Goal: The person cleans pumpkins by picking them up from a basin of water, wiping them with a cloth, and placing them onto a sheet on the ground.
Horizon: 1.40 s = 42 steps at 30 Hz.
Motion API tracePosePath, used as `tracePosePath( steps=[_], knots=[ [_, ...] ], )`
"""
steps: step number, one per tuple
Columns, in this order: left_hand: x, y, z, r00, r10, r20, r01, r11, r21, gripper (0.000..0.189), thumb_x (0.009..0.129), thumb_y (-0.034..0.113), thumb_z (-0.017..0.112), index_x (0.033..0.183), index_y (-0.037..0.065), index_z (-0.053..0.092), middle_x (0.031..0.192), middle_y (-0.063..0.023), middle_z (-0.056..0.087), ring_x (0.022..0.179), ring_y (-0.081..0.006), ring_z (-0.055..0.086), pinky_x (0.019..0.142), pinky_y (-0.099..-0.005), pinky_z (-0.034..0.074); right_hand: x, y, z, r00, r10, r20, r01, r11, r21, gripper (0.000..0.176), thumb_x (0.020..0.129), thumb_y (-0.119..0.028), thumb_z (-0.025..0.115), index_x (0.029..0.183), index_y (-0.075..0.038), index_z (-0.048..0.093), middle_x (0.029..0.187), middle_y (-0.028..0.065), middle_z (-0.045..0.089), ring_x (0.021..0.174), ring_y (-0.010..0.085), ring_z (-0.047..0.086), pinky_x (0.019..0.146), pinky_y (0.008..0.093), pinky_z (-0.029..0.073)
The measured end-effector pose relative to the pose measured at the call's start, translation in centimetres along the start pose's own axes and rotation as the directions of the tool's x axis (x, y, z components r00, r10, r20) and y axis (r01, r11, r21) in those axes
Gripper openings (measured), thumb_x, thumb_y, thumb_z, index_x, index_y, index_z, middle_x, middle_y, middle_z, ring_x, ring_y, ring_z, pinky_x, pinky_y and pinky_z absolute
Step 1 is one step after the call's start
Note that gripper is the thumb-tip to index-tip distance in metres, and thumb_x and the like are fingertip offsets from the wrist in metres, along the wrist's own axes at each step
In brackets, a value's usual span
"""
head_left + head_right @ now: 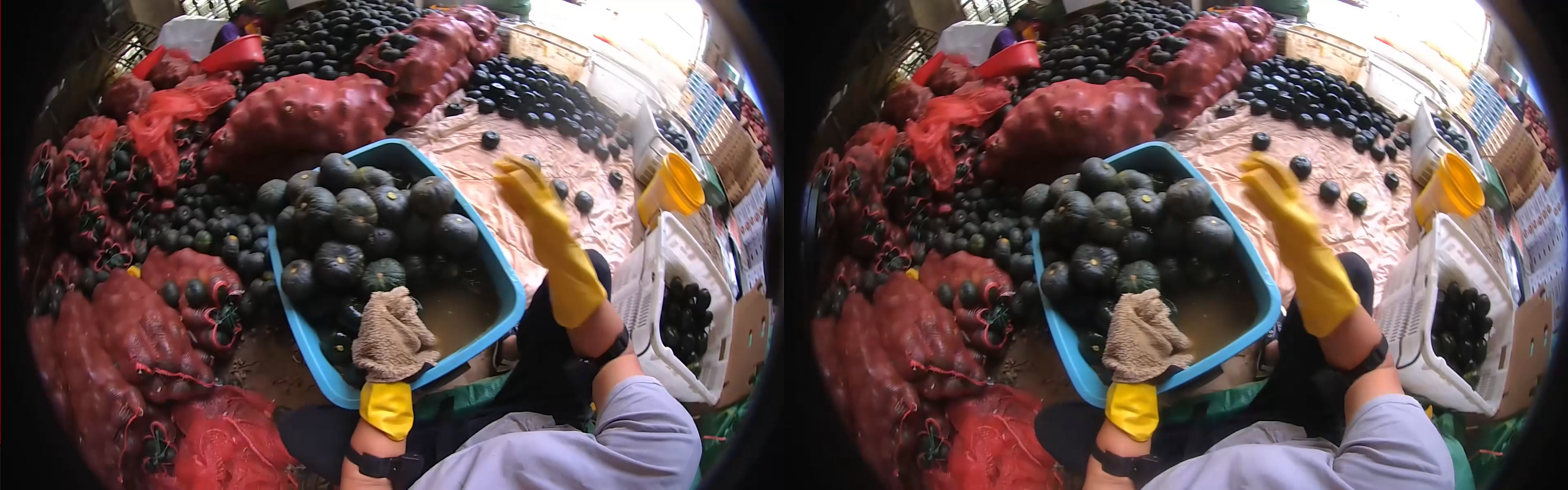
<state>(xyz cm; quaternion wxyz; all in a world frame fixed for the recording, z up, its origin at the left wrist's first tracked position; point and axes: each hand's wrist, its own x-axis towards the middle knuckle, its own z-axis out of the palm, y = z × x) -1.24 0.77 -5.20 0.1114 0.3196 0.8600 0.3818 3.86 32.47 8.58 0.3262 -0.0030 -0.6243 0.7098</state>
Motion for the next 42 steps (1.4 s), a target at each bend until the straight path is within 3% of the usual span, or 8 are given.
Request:
tracePosePath(
  steps=[5, 8, 14, 16, 19, 27, 37, 42],
  knots=[
    [0.0, 2.2, -2.6, 0.961, 0.092, 0.263, -0.241, 0.745, 0.622, 0.104, 0.075, 0.063, 0.079, 0.16, 0.012, 0.046, 0.164, -0.0106, 0.047, 0.157, -0.0287, 0.036, 0.135, -0.0433, 0.02, 4.1, 11.4, 16.6, 0.929, 0.014, 0.369, 0.253, 0.702, -0.666, 0.079, 0.09, -0.034, 0.08, 0.159, -0.011, 0.051, 0.166, 0.0284, 0.042, 0.152, 0.0482, 0.042, 0.128, 0.0489, 0.034],
    [0.0, -0.1, 0.0, 0.987, -0.134, 0.088, 0.155, 0.653, -0.741, 0.1, 0.078, 0.054, 0.084, 0.157, 0.007, 0.045, 0.158, -0.0116, 0.051, 0.153, -0.0281, 0.04, 0.132, -0.0398, 0.026, 5.2, 17.1, 19.9, 0.907, -0.031, 0.42, 0.385, 0.465, -0.797, 0.084, 0.08, -0.038, 0.086, 0.155, -0.019, 0.055, 0.162, 0.0247, 0.047, 0.146, 0.0447, 0.049, 0.125, 0.0521, 0.037],
    [0.4, 0.7, -1.8, 0.987, -0.158, 0.044, 0.16, 0.877, -0.453, 0.087, 0.084, 0.043, 0.084, 0.152, 0.004, 0.048, 0.147, -0.009, 0.06, 0.143, -0.0223, 0.052, 0.126, -0.0354, 0.034, 5.5, 13.6, 11.1, 0.882, 0.355, 0.309, -0.183, 0.863, -0.47, 0.062, 0.095, -0.018, 0.08, 0.153, -0.014, 0.056, 0.126, 0.0111, 0.071, 0.107, 0.0212, 0.069, 0.087, 0.0375, 0.059],
    [1.5, 1.0, -0.1, 0.902, -0.4, 0.16, 0.259, 0.206, -0.944, 0.085, 0.084, 0.042, 0.084, 0.151, 0.004, 0.048, 0.146, -0.0093, 0.061, 0.14, -0.0235, 0.056, 0.123, -0.0355, 0.039, 2.0, 11.1, 7.4, 0.81, 0.411, 0.419, -0.102, 0.802, -0.589, 0.063, 0.099, -0.02, 0.077, 0.156, -0.014, 0.053, 0.128, 0.0131, 0.071, 0.107, 0.0222, 0.07, 0.087, 0.0374, 0.06],
    [0.9, 3.0, -1.6, 0.971, -0.239, -0.027, 0.226, 0.946, -0.232, 0.082, 0.082, 0.043, 0.085, 0.147, 0.007, 0.05, 0.142, -0.0116, 0.063, 0.136, -0.0265, 0.06, 0.115, -0.0438, 0.047, -3.4, 8.4, 7.9, 0.757, 0.568, 0.322, -0.239, 0.7, -0.673, 0.074, 0.093, -0.032, 0.083, 0.156, -0.01, 0.052, 0.135, 0.0217, 0.069, 0.127, 0.0322, 0.067, 0.11, 0.0413, 0.054],
    [0.0, 0.1, 0.2, 0.962, -0.216, 0.168, 0.106, 0.861, 0.497, 0.1, 0.079, 0.062, 0.071, 0.16, 0.015, 0.037, 0.159, -0.012, 0.047, 0.15, -0.0275, 0.045, 0.123, -0.0543, 0.035, -6.4, 8.5, 7.7, 0.536, 0.778, 0.327, -0.096, 0.441, -0.892, 0.072, 0.088, -0.045, 0.084, 0.147, -0.011, 0.061, 0.134, 0.026, 0.07, 0.125, 0.0424, 0.067, 0.105, 0.0481, 0.055],
    [-0.1, 0.5, 0.6, 0.975, -0.154, 0.163, 0.209, 0.358, -0.91, 0.085, 0.086, 0.048, 0.071, 0.156, 0.009, 0.04, 0.15, -0.0134, 0.054, 0.145, -0.0253, 0.049, 0.12, -0.0432, 0.04, -11.0, 15.3, 7.8, 0.13, 0.921, 0.368, 0.402, 0.29, -0.869, 0.076, 0.08, -0.031, 0.088, 0.148, -0.011, 0.062, 0.137, 0.0202, 0.071, 0.128, 0.0395, 0.066, 0.101, 0.0468, 0.056],
    [0.6, 1.6, -0.7, 0.906, -0.303, 0.296, 0.383, 0.287, -0.878, 0.065, 0.098, 0.033, 0.065, 0.153, 0.005, 0.043, 0.15, -0.0154, 0.054, 0.141, -0.0257, 0.053, 0.121, -0.0438, 0.041, -9.1, 12.1, 6.0, 0.143, 0.966, 0.217, -0.558, 0.259, -0.788, 0.082, 0.088, -0.038, 0.088, 0.158, -0.014, 0.052, 0.134, 0.0144, 0.071, 0.121, 0.0277, 0.069, 0.099, 0.0392, 0.054]
  ],
)
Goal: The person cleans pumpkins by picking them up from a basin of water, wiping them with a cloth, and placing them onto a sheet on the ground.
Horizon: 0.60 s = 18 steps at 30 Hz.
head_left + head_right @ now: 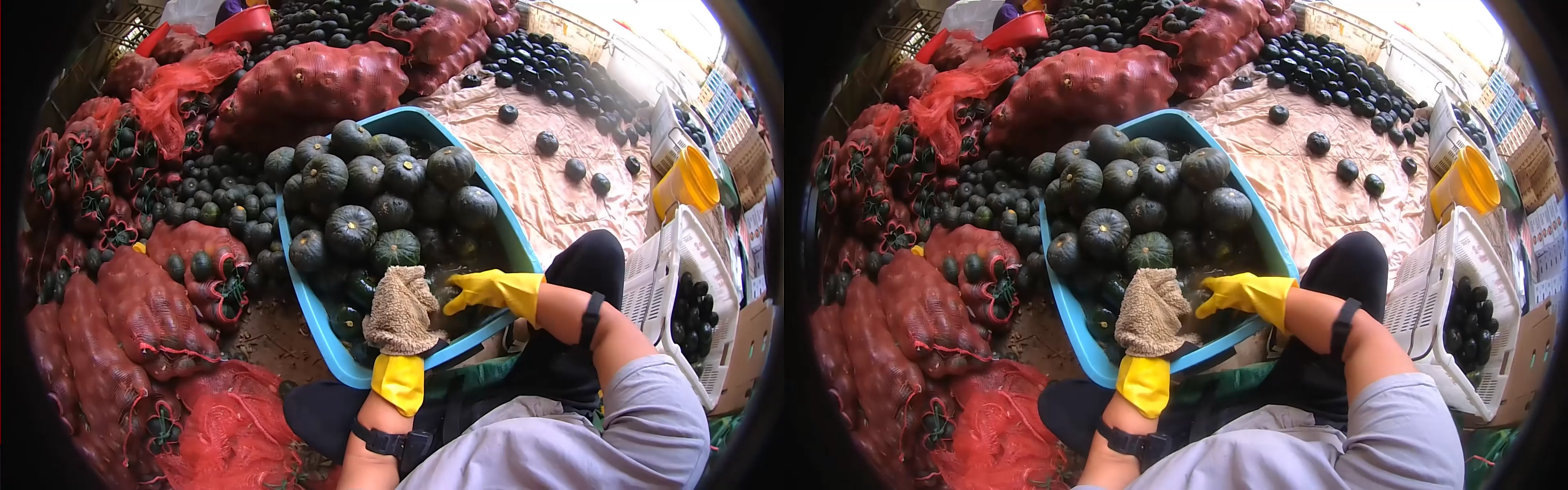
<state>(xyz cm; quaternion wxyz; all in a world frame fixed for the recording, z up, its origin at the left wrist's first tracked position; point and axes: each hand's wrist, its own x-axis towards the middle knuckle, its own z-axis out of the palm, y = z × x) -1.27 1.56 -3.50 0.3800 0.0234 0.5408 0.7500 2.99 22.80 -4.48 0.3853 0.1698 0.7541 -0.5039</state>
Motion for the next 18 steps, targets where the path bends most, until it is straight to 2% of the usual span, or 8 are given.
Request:
tracePosePath(
  steps=[5, 6, 7, 8, 9, 12, 15, 18],
  knots=[
    [-1.5, 1.3, 2.2, 0.903, 0.427, 0.058, -0.422, 0.85, 0.316, 0.058, 0.086, 0.018, 0.084, 0.135, 0.002, 0.058, 0.126, -0.0152, 0.071, 0.114, -0.0264, 0.072, 0.102, -0.0402, 0.059, -7.4, -4.3, 1.0, 0.8, -0.456, -0.389, 0.484, 0.875, -0.03, 0.069, 0.093, -0.038, 0.086, 0.151, -0.015, 0.058, 0.137, 0.0136, 0.068, 0.124, 0.0243, 0.068, 0.107, 0.0374, 0.053],
    [-1.5, 1.2, 2.3, 0.829, 0.547, 0.116, -0.543, 0.739, 0.399, 0.065, 0.078, 0.018, 0.092, 0.133, 0.002, 0.061, 0.124, -0.0138, 0.072, 0.115, -0.0266, 0.071, 0.102, -0.0403, 0.058, -6.3, -3.6, 1.7, 0.76, -0.576, -0.3, 0.641, 0.742, 0.196, 0.068, 0.094, -0.036, 0.085, 0.151, -0.011, 0.057, 0.137, 0.0153, 0.068, 0.126, 0.0255, 0.066, 0.109, 0.039, 0.053],
    [-1.7, 1.2, 2.0, 0.904, 0.428, 0.015, -0.428, 0.904, 0.018, 0.064, 0.082, 0.019, 0.088, 0.137, 0.003, 0.059, 0.127, -0.0137, 0.069, 0.12, -0.027, 0.068, 0.105, -0.0404, 0.057, -7.1, -3.8, 3.4, 0.779, -0.563, -0.277, 0.627, 0.685, 0.372, 0.072, 0.092, -0.037, 0.087, 0.15, -0.008, 0.056, 0.136, 0.0171, 0.068, 0.128, 0.0276, 0.065, 0.109, 0.041, 0.052],
    [-1.9, 1.3, 1.7, 0.96, 0.281, 0.003, -0.259, 0.886, -0.385, 0.063, 0.087, 0.021, 0.083, 0.142, 0.003, 0.058, 0.131, -0.0137, 0.067, 0.126, -0.0273, 0.065, 0.107, -0.0405, 0.056, -5.1, -2.9, 5.2, 0.69, -0.659, -0.3, 0.696, 0.718, 0.021, 0.073, 0.089, -0.039, 0.089, 0.148, -0.007, 0.059, 0.139, 0.0188, 0.066, 0.135, 0.0321, 0.061, 0.116, 0.0442, 0.047],
    [-1.6, 1.2, 1.5, 0.964, 0.265, 0.022, -0.242, 0.909, -0.34, 0.065, 0.086, 0.021, 0.083, 0.143, 0.004, 0.057, 0.131, -0.014, 0.067, 0.126, -0.0278, 0.065, 0.108, -0.0408, 0.055, -5.8, -3.4, 7.2, 0.477, -0.787, -0.391, 0.757, 0.594, -0.271, 0.075, 0.086, -0.038, 0.091, 0.148, -0.009, 0.06, 0.146, 0.0212, 0.061, 0.143, 0.0394, 0.055, 0.122, 0.0479, 0.04],
    [-1.6, 1.2, 2.3, 0.918, 0.395, 0.03, -0.358, 0.795, 0.489, 0.07, 0.084, 0.02, 0.084, 0.145, 0.004, 0.054, 0.133, -0.0149, 0.066, 0.127, -0.0294, 0.064, 0.109, -0.0415, 0.054, -2.1, -4.9, 7.5, 0.08, -0.839, -0.537, 0.651, 0.452, -0.61, 0.057, 0.086, -0.029, 0.088, 0.136, -0.009, 0.068, 0.144, 0.0228, 0.062, 0.14, 0.0434, 0.056, 0.121, 0.0512, 0.042],
    [-1.8, 1.3, 4.7, 0.846, 0.531, 0.053, -0.321, 0.428, 0.845, 0.075, 0.083, 0.02, 0.085, 0.148, 0.004, 0.052, 0.134, -0.0158, 0.066, 0.128, -0.0309, 0.063, 0.111, -0.0423, 0.052, 1.4, -6.3, 3.1, 0.185, -0.487, -0.853, 0.58, 0.755, -0.305, 0.048, 0.092, -0.026, 0.082, 0.132, -0.005, 0.067, 0.135, 0.0225, 0.068, 0.129, 0.0426, 0.062, 0.112, 0.0482, 0.049],
    [-1.3, 3.4, 2.4, 0.873, 0.427, 0.235, -0.463, 0.575, 0.674, 0.08, 0.081, 0.02, 0.086, 0.15, 0.005, 0.049, 0.136, -0.0167, 0.065, 0.13, -0.0325, 0.062, 0.112, -0.0431, 0.05, -2.4, -5.1, 7.6, 0.237, -0.778, -0.581, 0.827, 0.476, -0.3, 0.051, 0.092, -0.028, 0.084, 0.135, -0.008, 0.066, 0.139, 0.0215, 0.066, 0.13, 0.0428, 0.061, 0.114, 0.0504, 0.047]
  ],
)
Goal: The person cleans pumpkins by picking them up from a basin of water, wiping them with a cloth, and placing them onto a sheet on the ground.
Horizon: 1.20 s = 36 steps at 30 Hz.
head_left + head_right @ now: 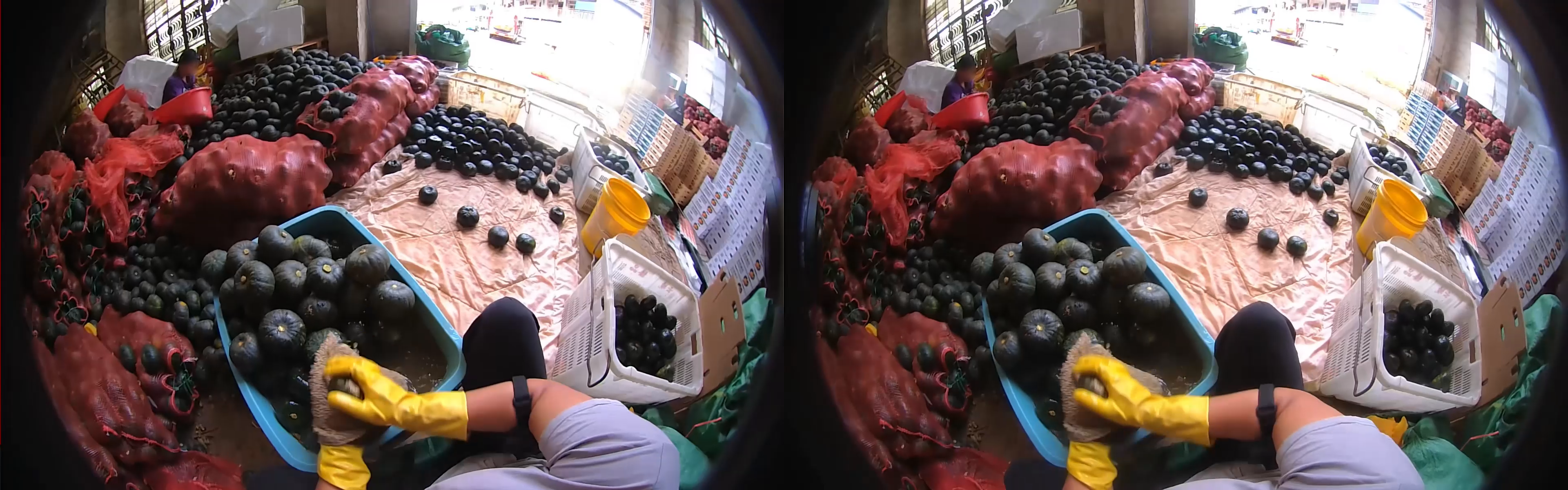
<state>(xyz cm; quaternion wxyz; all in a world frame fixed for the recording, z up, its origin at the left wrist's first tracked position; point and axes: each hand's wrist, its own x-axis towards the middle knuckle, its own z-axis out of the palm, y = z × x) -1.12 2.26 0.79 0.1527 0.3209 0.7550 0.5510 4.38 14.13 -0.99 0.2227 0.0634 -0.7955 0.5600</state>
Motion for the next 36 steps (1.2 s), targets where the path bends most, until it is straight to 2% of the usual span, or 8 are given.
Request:
tracePosePath(
  steps=[6, 11, 14, 20, 24, 29, 32, 36],
  knots=[
    [-0.5, 1.1, 2.1, 0.988, 0.009, -0.156, 0.034, 0.963, 0.267, 0.09, 0.077, 0.02, 0.087, 0.155, 0.006, 0.043, 0.138, -0.0186, 0.064, 0.132, -0.0356, 0.06, 0.115, -0.0446, 0.047, 2.0, 5.3, 0.4, 0.889, 0.212, -0.407, -0.299, 0.94, -0.164, 0.055, 0.089, -0.025, 0.085, 0.137, -0.009, 0.065, 0.146, 0.0212, 0.061, 0.137, 0.0432, 0.056, 0.118, 0.0511, 0.043],
    [-0.7, 0.2, -0.9, 0.998, 0.001, 0.059, -0.002, 1.0, 0.023, 0.099, 0.074, 0.019, 0.088, 0.159, 0.006, 0.039, 0.141, -0.0201, 0.063, 0.134, -0.0381, 0.059, 0.117, -0.0459, 0.044, -1.2, 1.7, -1.0, 0.948, -0.201, 0.247, 0.234, 0.966, -0.111, 0.063, 0.088, -0.03, 0.085, 0.144, -0.012, 0.063, 0.147, 0.021, 0.058, 0.138, 0.0444, 0.053, 0.12, 0.0523, 0.041],
    [-1.6, 4.5, 0.8, 0.981, -0.149, -0.123, 0.178, 0.944, 0.278, 0.104, 0.073, 0.019, 0.089, 0.161, 0.007, 0.036, 0.142, -0.0211, 0.063, 0.135, -0.0397, 0.058, 0.119, -0.0466, 0.042, 1.6, 5.9, 0.0, 0.924, -0.024, -0.381, -0.13, 0.919, -0.371, 0.052, 0.091, -0.025, 0.082, 0.137, -0.008, 0.065, 0.139, 0.0202, 0.065, 0.132, 0.0428, 0.06, 0.115, 0.0499, 0.045],
    [-2.0, -3.6, 0.6, 0.975, 0.146, -0.165, -0.125, 0.983, 0.132, 0.083, 0.086, 0.014, 0.081, 0.159, 0.005, 0.042, 0.151, -0.0223, 0.055, 0.141, -0.037, 0.055, 0.122, -0.0424, 0.043, 1.7, 0.3, -2.4, 0.915, 0.34, 0.219, -0.366, 0.926, 0.095, 0.035, 0.108, -0.021, 0.064, 0.139, -0.006, 0.069, 0.142, 0.0173, 0.068, 0.13, 0.0337, 0.065, 0.113, 0.0421, 0.048],
    [-1.1, -3.6, 0.1, 0.89, 0.402, -0.215, -0.268, 0.844, 0.465, 0.072, 0.087, 0.026, 0.078, 0.153, 0.01, 0.055, 0.143, -0.0212, 0.061, 0.138, -0.04, 0.056, 0.119, -0.0492, 0.045, 1.6, -3.0, 1.1, 0.99, -0.138, -0.029, 0.115, 0.909, -0.401, 0.031, 0.095, -0.013, 0.077, 0.123, 0.0, 0.074, 0.12, 0.0227, 0.075, 0.114, 0.0444, 0.07, 0.103, 0.0465, 0.055],
    [-1.3, -7.8, -1.1, 0.912, 0.379, -0.158, -0.335, 0.909, 0.249, 0.078, 0.068, 0.041, 0.092, 0.132, 0.005, 0.065, 0.125, -0.0191, 0.069, 0.117, -0.0402, 0.067, 0.103, -0.0455, 0.055, 0.7, -5.2, -0.9, 0.742, 0.629, 0.231, -0.659, 0.619, 0.427, 0.028, 0.103, -0.01, 0.073, 0.13, -0.006, 0.073, 0.128, 0.0078, 0.074, 0.118, 0.0198, 0.069, 0.104, 0.0342, 0.055],
    [-2.6, -4.8, 1.9, 0.881, 0.193, -0.432, -0.131, 0.977, 0.168, 0.079, 0.077, 0.035, 0.092, 0.141, 0.005, 0.057, 0.138, -0.0161, 0.066, 0.131, -0.0348, 0.062, 0.118, -0.0448, 0.045, 0.0, -0.2, 0.7, 0.881, 0.473, -0.026, -0.279, 0.563, 0.778, 0.053, 0.11, -0.013, 0.062, 0.161, -0.011, 0.046, 0.146, 0.0107, 0.066, 0.125, 0.0164, 0.063, 0.105, 0.03, 0.053],
    [-3.6, -3.5, 0.0, 0.89, 0.226, -0.396, -0.031, 0.897, 0.442, 0.1, 0.066, 0.038, 0.097, 0.148, 0.003, 0.052, 0.142, -0.0198, 0.064, 0.135, -0.0407, 0.06, 0.121, -0.0494, 0.043, 0.6, 3.1, -2.8, 0.949, 0.174, 0.264, -0.14, 0.98, -0.142, 0.065, 0.103, -0.019, 0.073, 0.161, -0.008, 0.046, 0.149, 0.0198, 0.062, 0.135, 0.0318, 0.062, 0.113, 0.0404, 0.05]
  ],
)
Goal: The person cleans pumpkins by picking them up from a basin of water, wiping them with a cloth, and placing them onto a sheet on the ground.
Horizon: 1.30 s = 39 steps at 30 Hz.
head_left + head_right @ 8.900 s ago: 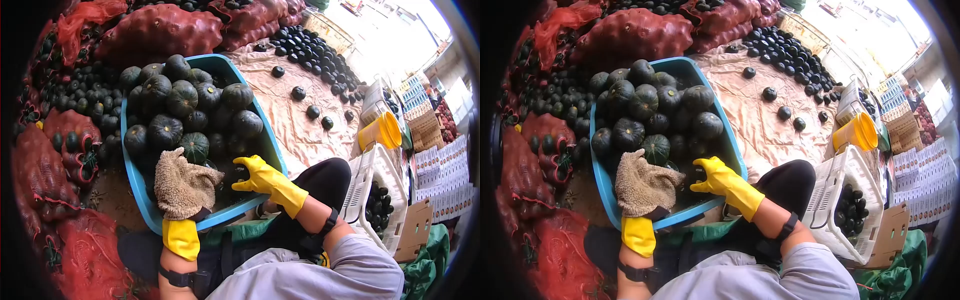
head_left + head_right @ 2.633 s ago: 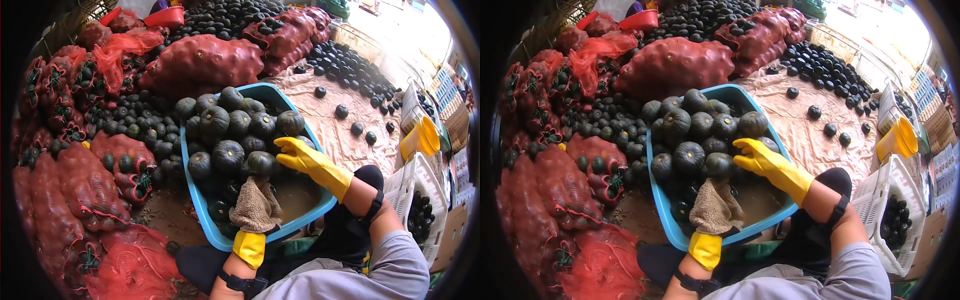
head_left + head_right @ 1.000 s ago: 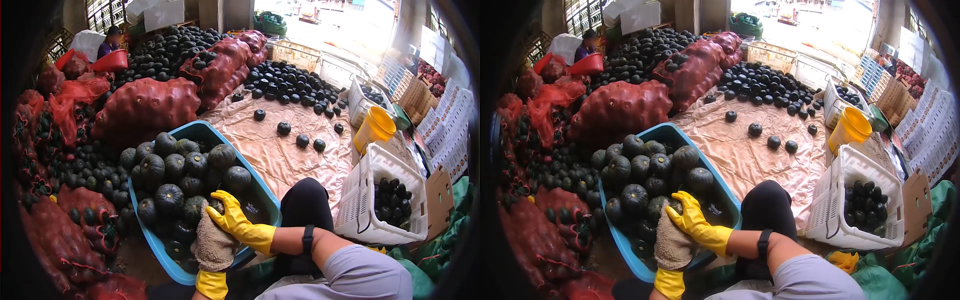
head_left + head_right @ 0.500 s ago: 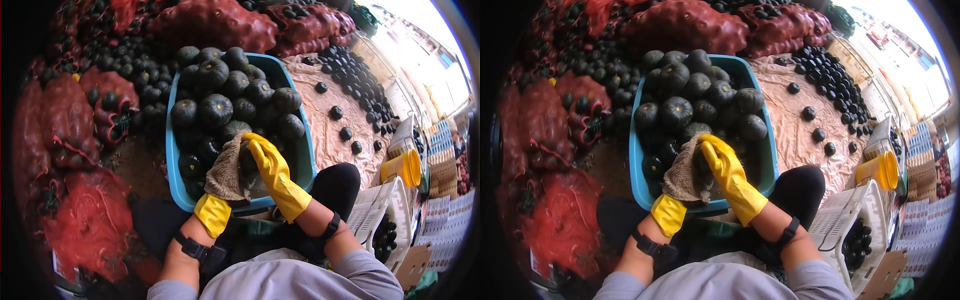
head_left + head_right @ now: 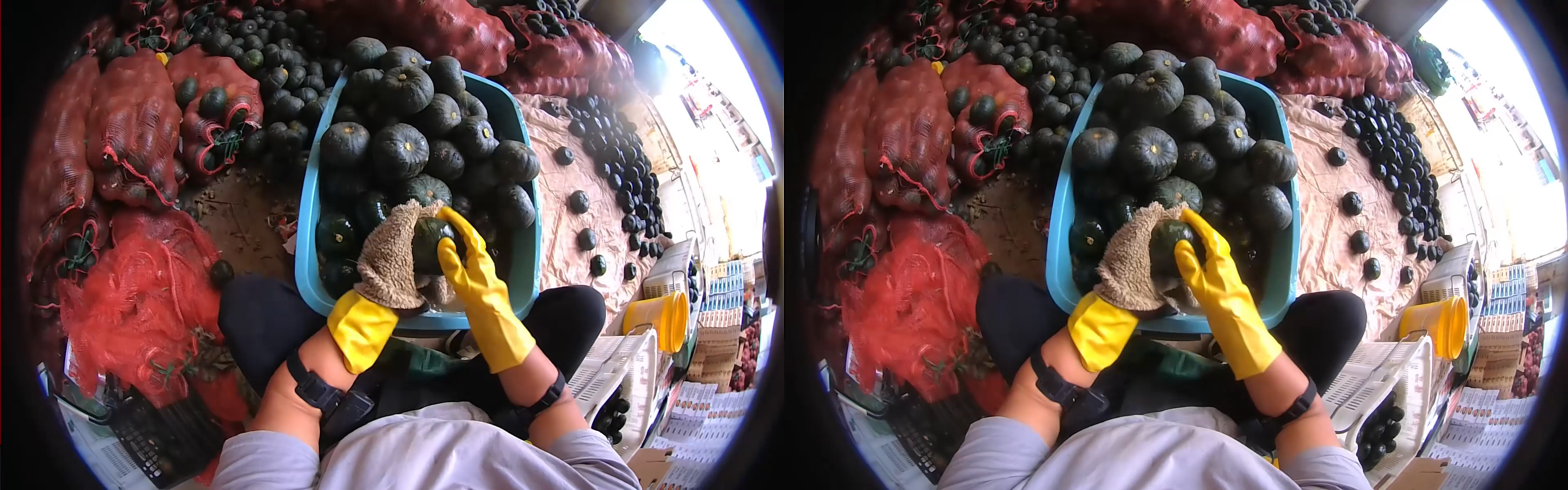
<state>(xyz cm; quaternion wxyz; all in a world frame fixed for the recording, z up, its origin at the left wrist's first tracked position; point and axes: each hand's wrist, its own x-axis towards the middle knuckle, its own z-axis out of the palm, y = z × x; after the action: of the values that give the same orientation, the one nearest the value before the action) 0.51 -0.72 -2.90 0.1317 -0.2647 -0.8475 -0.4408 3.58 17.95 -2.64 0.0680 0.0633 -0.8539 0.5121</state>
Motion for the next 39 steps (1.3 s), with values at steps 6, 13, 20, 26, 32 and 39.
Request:
tracePosePath(
  steps=[6, 13, 20, 26, 32, 39],
  knots=[
    [-0.4, -2.4, 0.8, 0.989, -0.148, 0.004, 0.146, 0.972, -0.185, 0.107, 0.056, 0.043, 0.101, 0.145, 0.004, 0.058, 0.139, -0.019, 0.066, 0.134, -0.0385, 0.062, 0.12, -0.0465, 0.047, 0.7, -4.4, 0.3, 0.907, 0.319, 0.276, -0.421, 0.649, 0.633, 0.065, 0.096, -0.023, 0.077, 0.154, -0.005, 0.053, 0.141, 0.0143, 0.065, 0.133, 0.0243, 0.062, 0.117, 0.0398, 0.047],
    [0.6, -0.6, -0.5, 1.0, 0.019, -0.012, -0.018, 0.995, 0.096, 0.085, 0.058, 0.021, 0.092, 0.138, 0.011, 0.063, 0.131, -0.0197, 0.068, 0.126, -0.0424, 0.064, 0.107, -0.0529, 0.052, -0.4, -2.8, 1.1, 0.997, 0.049, 0.051, -0.043, 0.993, -0.105, 0.076, 0.093, -0.016, 0.083, 0.158, -0.009, 0.046, 0.135, 0.013, 0.064, 0.122, 0.022, 0.063, 0.111, 0.0377, 0.05],
    [1.4, 1.3, -1.6, 0.97, -0.244, 0.016, 0.245, 0.965, -0.094, 0.082, 0.058, 0.028, 0.096, 0.132, 0.011, 0.065, 0.122, -0.0153, 0.074, 0.115, -0.0418, 0.069, 0.102, -0.0531, 0.055, -0.2, -3.4, 3.3, 0.694, 0.706, 0.139, -0.386, 0.202, 0.9, 0.072, 0.095, -0.036, 0.085, 0.155, -0.013, 0.052, 0.143, 0.01, 0.065, 0.126, 0.0241, 0.067, 0.106, 0.0371, 0.055],
    [1.5, -2.4, -1.1, 0.995, -0.029, 0.096, 0.034, 0.998, -0.053, 0.092, 0.05, 0.026, 0.099, 0.135, 0.013, 0.066, 0.127, -0.0139, 0.073, 0.122, -0.0423, 0.066, 0.11, -0.0517, 0.051, 0.0, -3.8, 0.1, 0.944, 0.29, 0.159, -0.285, 0.957, -0.058, 0.075, 0.094, -0.022, 0.082, 0.157, -0.011, 0.044, 0.135, 0.0202, 0.066, 0.121, 0.0265, 0.068, 0.104, 0.0389, 0.056],
    [0.9, -1.8, -1.0, 0.987, -0.002, -0.161, -0.018, 0.992, -0.125, 0.075, 0.071, 0.025, 0.092, 0.137, 0.006, 0.063, 0.131, -0.0171, 0.072, 0.126, -0.04, 0.067, 0.112, -0.0465, 0.052, -1.0, -3.9, 1.6, 0.81, 0.46, 0.365, -0.517, 0.266, 0.814, 0.066, 0.098, -0.025, 0.079, 0.156, -0.014, 0.049, 0.142, 0.0126, 0.063, 0.117, 0.0221, 0.068, 0.098, 0.0358, 0.058],
    [3.0, -1.4, -2.5, 0.989, 0.137, 0.047, -0.135, 0.99, -0.047, 0.075, 0.066, 0.022, 0.091, 0.136, 0.015, 0.067, 0.125, -0.0168, 0.073, 0.115, -0.0421, 0.069, 0.105, -0.0512, 0.054, 0.0, -3.0, 0.4, 0.972, 0.196, 0.127, -0.194, 0.981, -0.028, 0.086, 0.086, -0.019, 0.088, 0.157, -0.005, 0.042, 0.138, 0.0187, 0.065, 0.122, 0.0283, 0.068, 0.104, 0.0405, 0.056]
  ],
)
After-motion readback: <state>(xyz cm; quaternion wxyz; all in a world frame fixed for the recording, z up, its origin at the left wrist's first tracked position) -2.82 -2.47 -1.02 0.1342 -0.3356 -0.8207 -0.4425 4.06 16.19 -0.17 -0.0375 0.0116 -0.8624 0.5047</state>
